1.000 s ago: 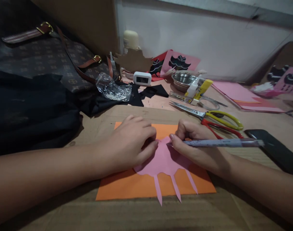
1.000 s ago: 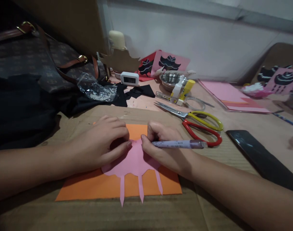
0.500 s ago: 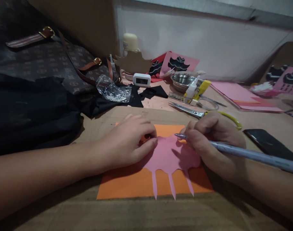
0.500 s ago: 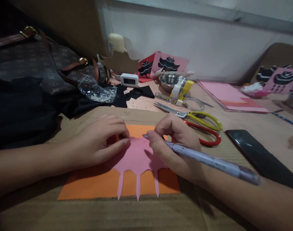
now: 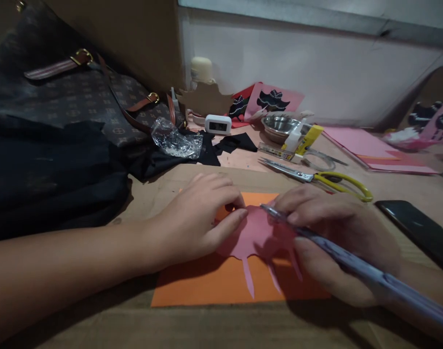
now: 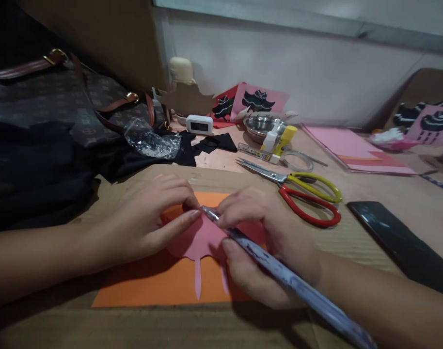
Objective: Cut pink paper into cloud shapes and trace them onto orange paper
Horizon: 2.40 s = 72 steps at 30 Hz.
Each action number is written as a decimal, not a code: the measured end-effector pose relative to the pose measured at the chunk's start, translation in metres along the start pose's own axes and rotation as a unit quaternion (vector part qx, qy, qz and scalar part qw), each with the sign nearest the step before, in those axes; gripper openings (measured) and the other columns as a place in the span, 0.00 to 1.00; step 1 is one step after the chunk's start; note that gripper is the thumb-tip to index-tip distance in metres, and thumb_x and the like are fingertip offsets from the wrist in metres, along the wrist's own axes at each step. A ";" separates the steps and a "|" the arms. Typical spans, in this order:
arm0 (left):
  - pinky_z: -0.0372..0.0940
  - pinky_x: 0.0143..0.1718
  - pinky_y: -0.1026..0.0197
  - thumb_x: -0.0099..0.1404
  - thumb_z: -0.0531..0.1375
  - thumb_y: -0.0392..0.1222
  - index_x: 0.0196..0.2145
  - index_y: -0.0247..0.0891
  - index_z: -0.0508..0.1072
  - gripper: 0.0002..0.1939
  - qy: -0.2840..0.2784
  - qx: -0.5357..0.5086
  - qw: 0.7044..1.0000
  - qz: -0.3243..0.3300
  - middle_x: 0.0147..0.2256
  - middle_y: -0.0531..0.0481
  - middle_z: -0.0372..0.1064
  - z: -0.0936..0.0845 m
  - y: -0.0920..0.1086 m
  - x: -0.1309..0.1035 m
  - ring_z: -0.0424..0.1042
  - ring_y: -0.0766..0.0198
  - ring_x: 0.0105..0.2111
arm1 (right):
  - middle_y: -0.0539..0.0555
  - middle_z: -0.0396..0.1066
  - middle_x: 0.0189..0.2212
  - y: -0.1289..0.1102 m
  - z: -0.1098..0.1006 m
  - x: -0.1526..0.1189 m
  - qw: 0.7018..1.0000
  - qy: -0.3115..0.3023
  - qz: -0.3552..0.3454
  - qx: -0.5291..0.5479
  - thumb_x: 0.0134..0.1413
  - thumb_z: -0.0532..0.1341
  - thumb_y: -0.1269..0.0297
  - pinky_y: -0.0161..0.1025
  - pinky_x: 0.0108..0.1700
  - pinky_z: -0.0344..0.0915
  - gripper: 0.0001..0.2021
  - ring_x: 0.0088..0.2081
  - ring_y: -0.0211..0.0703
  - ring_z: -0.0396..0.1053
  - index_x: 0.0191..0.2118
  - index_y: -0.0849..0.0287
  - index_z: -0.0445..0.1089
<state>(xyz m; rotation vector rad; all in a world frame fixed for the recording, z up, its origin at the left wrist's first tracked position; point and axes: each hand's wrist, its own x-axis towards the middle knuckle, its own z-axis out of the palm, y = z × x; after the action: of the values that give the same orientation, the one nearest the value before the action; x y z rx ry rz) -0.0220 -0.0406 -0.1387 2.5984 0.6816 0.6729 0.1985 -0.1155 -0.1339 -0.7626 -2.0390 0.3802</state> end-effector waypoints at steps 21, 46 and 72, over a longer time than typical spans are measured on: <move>0.56 0.40 0.53 0.69 0.54 0.43 0.33 0.37 0.73 0.10 -0.094 0.059 0.993 -0.032 0.33 0.49 0.69 0.010 -0.007 0.000 0.66 0.57 0.36 | 0.48 0.68 0.21 0.017 0.021 -0.005 0.970 -0.080 0.205 -0.102 0.59 0.58 0.63 0.38 0.24 0.59 0.08 0.22 0.39 0.65 0.29 0.54 0.60; 0.59 0.39 0.53 0.69 0.54 0.43 0.33 0.37 0.73 0.11 -0.098 0.072 0.992 -0.034 0.34 0.47 0.70 0.009 -0.005 0.002 0.66 0.56 0.36 | 0.46 0.69 0.20 0.016 0.019 -0.003 0.972 -0.077 0.179 -0.130 0.60 0.58 0.65 0.34 0.21 0.57 0.08 0.20 0.35 0.63 0.29 0.55 0.62; 0.59 0.41 0.52 0.69 0.55 0.42 0.33 0.36 0.73 0.10 -0.098 0.065 0.992 -0.034 0.35 0.47 0.70 0.009 -0.004 0.002 0.67 0.56 0.37 | 0.46 0.70 0.21 0.018 0.021 -0.003 0.972 -0.066 0.182 -0.134 0.61 0.59 0.63 0.35 0.22 0.59 0.09 0.20 0.36 0.64 0.29 0.54 0.61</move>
<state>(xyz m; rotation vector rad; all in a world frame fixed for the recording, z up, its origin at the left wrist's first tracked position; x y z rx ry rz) -0.0170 -0.0377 -0.1468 2.6983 0.7703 0.3566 0.1892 -0.1034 -0.1568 -1.3185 -2.0982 0.3715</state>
